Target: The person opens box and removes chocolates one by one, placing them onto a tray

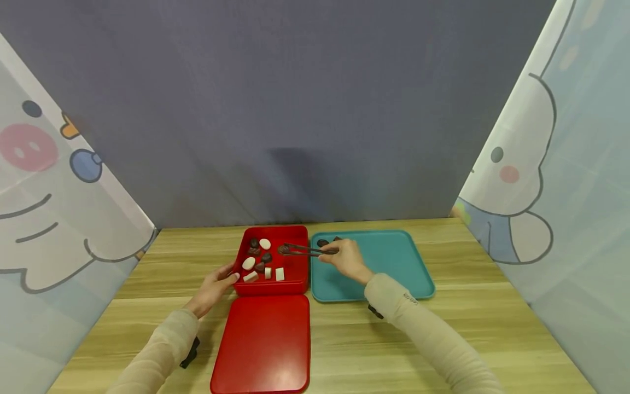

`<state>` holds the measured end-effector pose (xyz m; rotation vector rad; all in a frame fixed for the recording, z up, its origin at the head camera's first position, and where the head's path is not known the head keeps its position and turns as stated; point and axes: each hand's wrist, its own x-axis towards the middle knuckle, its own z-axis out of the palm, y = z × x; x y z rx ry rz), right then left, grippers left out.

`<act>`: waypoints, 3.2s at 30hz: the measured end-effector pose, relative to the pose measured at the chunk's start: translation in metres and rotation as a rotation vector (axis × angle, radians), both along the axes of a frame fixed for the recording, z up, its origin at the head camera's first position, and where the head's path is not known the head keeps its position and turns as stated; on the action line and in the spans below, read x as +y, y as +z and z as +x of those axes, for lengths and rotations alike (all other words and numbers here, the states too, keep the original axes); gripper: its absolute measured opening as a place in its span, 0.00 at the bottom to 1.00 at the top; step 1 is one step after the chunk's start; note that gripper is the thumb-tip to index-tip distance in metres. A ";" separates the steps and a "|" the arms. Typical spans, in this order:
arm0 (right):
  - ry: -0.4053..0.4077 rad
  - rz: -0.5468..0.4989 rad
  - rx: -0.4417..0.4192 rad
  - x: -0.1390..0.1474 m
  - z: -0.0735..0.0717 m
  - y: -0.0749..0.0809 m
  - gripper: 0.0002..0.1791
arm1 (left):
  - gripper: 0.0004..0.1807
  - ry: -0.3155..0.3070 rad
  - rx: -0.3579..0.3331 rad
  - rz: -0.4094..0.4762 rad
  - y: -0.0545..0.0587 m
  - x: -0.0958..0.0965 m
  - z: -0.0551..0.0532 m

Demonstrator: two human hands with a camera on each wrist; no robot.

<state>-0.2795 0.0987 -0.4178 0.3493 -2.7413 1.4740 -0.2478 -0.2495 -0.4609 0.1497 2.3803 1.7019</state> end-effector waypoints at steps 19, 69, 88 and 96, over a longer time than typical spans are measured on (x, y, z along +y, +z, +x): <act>-0.019 -0.038 -0.019 0.029 0.004 0.011 0.11 | 0.32 0.002 0.008 -0.014 -0.003 -0.001 -0.003; -0.190 0.128 0.025 0.142 0.000 -0.007 0.18 | 0.34 0.002 0.020 -0.016 0.000 -0.001 -0.002; -0.195 0.171 0.039 0.148 -0.003 -0.018 0.16 | 0.32 -0.015 0.023 -0.001 -0.002 -0.001 0.000; -0.201 0.180 0.039 0.151 -0.004 -0.020 0.17 | 0.33 -0.015 0.003 0.006 -0.003 -0.002 0.000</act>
